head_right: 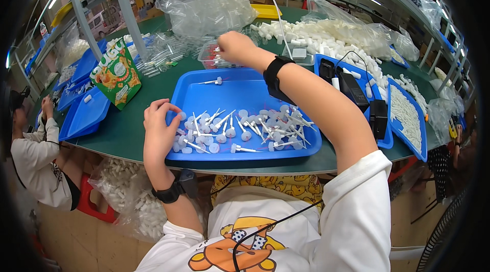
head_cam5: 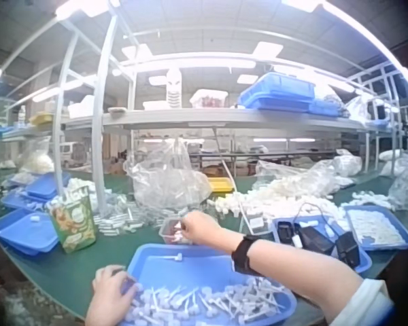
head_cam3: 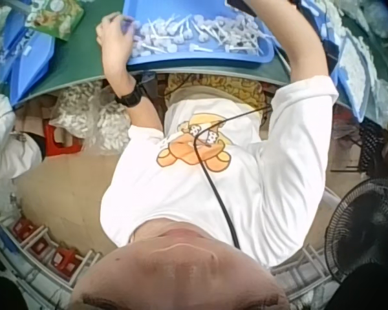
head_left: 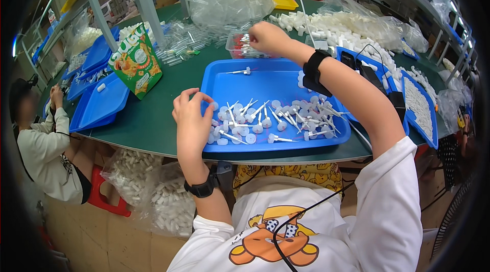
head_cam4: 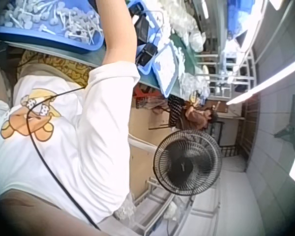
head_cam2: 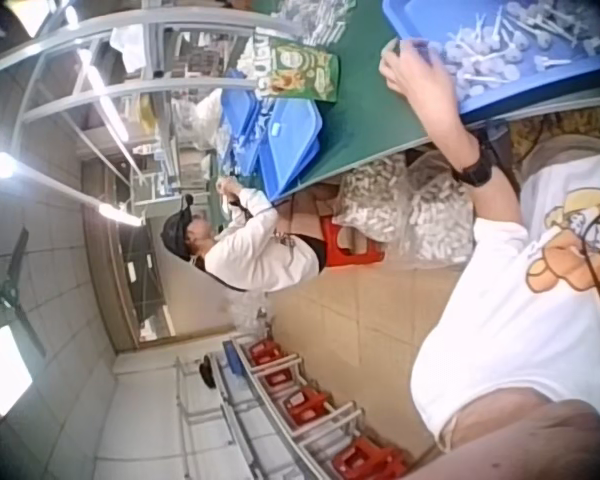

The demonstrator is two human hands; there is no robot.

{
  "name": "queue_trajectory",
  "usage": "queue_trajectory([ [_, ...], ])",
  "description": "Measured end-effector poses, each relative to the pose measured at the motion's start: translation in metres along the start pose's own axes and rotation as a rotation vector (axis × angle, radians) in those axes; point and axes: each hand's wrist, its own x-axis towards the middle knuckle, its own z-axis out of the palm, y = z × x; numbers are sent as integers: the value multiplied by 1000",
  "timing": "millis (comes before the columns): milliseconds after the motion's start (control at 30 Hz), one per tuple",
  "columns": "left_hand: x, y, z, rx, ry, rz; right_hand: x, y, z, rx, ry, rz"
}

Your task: The person sits at a factory workstation and repeatedly assembles small white plastic components. They pick up a round cap and a thin rod from a blue tray, insert the rod into the cap, and place the finished unit back into the tray.

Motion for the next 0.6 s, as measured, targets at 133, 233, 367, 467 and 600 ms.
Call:
queue_trajectory([
  [133, 3, 0, -6, -184, 107, -38, -6, -43, 2, 32, -135, -225],
  [233, 2, 14, -21, -435, 125, -129, -11, -51, 14, -40, -353, -182],
  [367, -2, 21, -32, -770, 158, -136, -13, -48, 29, -147, -325, -185],
  [467, -6, 27, -36, -925, 140, -108, -16, -41, 27, -35, -373, -157],
  [600, -7, 29, -34, -910, 53, -120, -14, -35, 16, 115, -447, -169],
])
